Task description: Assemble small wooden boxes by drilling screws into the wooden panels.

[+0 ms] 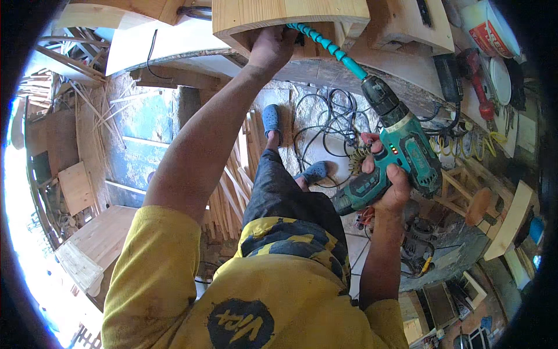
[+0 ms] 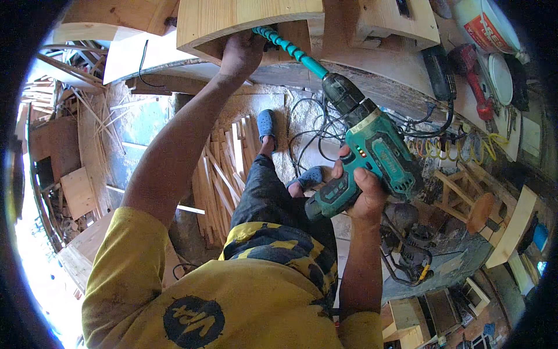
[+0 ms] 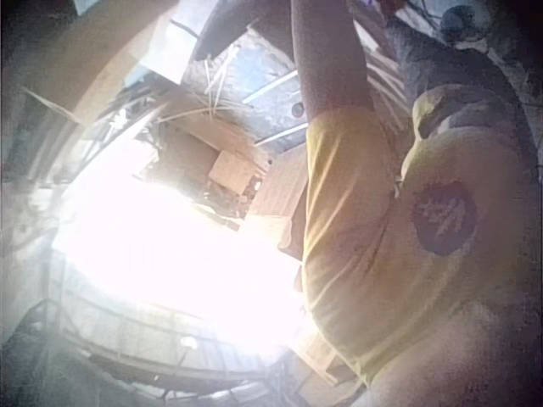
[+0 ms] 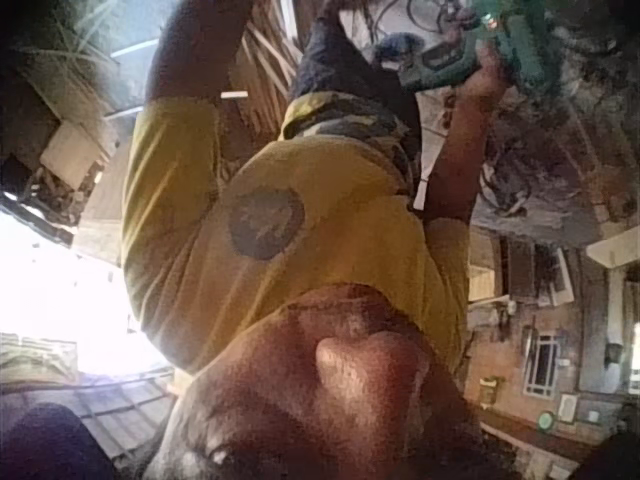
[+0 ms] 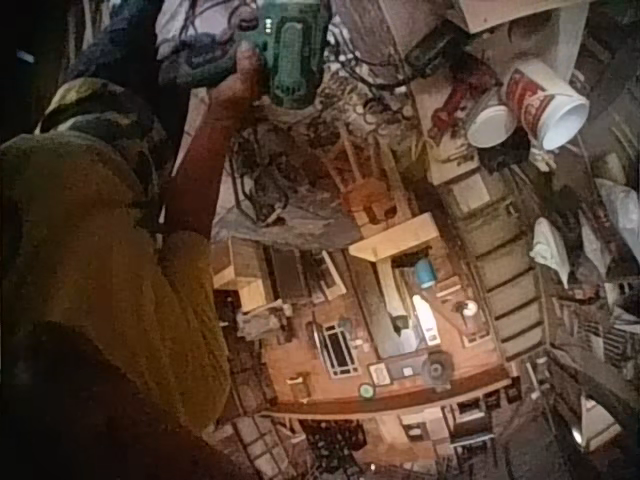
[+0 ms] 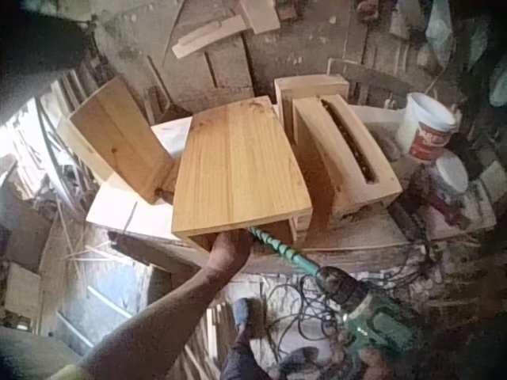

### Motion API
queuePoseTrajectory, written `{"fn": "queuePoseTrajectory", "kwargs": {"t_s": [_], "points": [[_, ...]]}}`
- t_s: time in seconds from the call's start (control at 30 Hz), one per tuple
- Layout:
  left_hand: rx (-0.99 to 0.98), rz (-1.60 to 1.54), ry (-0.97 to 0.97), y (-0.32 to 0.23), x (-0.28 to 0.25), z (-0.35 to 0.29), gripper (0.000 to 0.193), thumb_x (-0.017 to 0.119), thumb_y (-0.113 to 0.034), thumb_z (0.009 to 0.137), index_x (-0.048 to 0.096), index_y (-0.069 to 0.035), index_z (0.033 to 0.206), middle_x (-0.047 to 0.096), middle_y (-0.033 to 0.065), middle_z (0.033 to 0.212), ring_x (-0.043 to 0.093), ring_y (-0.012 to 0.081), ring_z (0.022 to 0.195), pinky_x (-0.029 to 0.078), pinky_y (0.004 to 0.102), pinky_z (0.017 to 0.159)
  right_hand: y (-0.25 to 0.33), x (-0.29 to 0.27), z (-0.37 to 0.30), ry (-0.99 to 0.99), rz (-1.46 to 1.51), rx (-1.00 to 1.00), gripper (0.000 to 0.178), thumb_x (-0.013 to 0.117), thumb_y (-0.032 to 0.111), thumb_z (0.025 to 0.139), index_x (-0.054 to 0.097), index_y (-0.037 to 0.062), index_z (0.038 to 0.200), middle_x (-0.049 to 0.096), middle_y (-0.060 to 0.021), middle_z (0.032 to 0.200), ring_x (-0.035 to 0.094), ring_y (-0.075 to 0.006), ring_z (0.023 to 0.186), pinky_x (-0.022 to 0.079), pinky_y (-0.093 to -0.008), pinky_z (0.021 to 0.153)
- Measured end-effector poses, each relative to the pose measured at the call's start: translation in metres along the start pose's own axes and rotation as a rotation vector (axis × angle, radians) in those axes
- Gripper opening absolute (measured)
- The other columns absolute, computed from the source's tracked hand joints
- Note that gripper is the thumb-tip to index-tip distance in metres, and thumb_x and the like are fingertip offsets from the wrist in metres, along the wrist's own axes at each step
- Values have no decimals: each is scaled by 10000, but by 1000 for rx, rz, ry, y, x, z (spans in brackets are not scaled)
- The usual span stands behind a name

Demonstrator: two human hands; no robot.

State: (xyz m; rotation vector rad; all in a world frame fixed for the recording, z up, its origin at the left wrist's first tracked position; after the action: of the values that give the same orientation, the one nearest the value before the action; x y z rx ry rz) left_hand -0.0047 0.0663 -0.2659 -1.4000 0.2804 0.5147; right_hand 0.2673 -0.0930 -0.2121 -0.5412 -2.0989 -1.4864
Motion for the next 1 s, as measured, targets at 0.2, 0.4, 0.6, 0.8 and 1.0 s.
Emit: {"fn": "queuePoseTrajectory", "kwargs": {"t_s": [0.2, 0.4, 0.6, 0.8, 1.0], "points": [[183, 11, -68, 13, 1, 3, 208, 511, -182, 880, 574, -23, 998, 633, 171, 917, 616, 304, 888, 470, 378, 752, -1, 6, 2, -4, -9, -17, 482, 590, 215, 735, 437, -23, 1126, 533, -137, 940, 547, -193, 709, 480, -280, 553], [65, 131, 6, -7, -4, -1, 172, 539, -85, 827, 561, -45, 993, 632, 145, 870, 621, 278, 840, 476, 354, 738, -3, 4, 1, -23, -23, -38, 464, 581, 222, 744, 447, -8, 1125, 541, -137, 938, 549, -195, 707, 468, -278, 578], [221, 183, -23, 9, 2, 4, 180, 458, -139, 867, 559, -29, 967, 614, 190, 896, 585, 368, 878, 464, 411, 752, -3, 10, -4, -51, 0, 38, 485, 587, 216, 741, 441, -8, 1146, 551, -146, 973, 550, -201, 733, 468, -288, 603], [200, 474, 3, 18, 1, 7, 223, 494, -55, 802, 612, -75, 990, 648, 130, 923, 616, 299, 903, 485, 365, 769, -2, 6, 0, -33, -29, 8, 450, 587, 174, 736, 458, -18, 1122, 555, -151, 989, 553, -197, 736, 475, -308, 630], [129, 31, -28, 9, 0, 0, 223, 582, -91, 799, 589, -64, 1021, 643, 111, 950, 619, 265, 900, 479, 340, 781, -18, 0, -6, -58, -48, 61, 450, 600, 195, 728, 464, -11, 1104, 552, -136, 969, 550, -201, 727, 475, -319, 635]]}}
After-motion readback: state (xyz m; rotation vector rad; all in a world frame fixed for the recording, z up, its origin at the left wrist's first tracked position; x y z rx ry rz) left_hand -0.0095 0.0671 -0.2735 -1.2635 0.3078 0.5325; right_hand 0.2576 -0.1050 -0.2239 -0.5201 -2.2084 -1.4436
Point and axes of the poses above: each hand's wrist, its own z-axis towards the middle knuckle, its own x-axis out of the palm, y = z × x, the point moved 3 cm from there along z, towards the middle knuckle
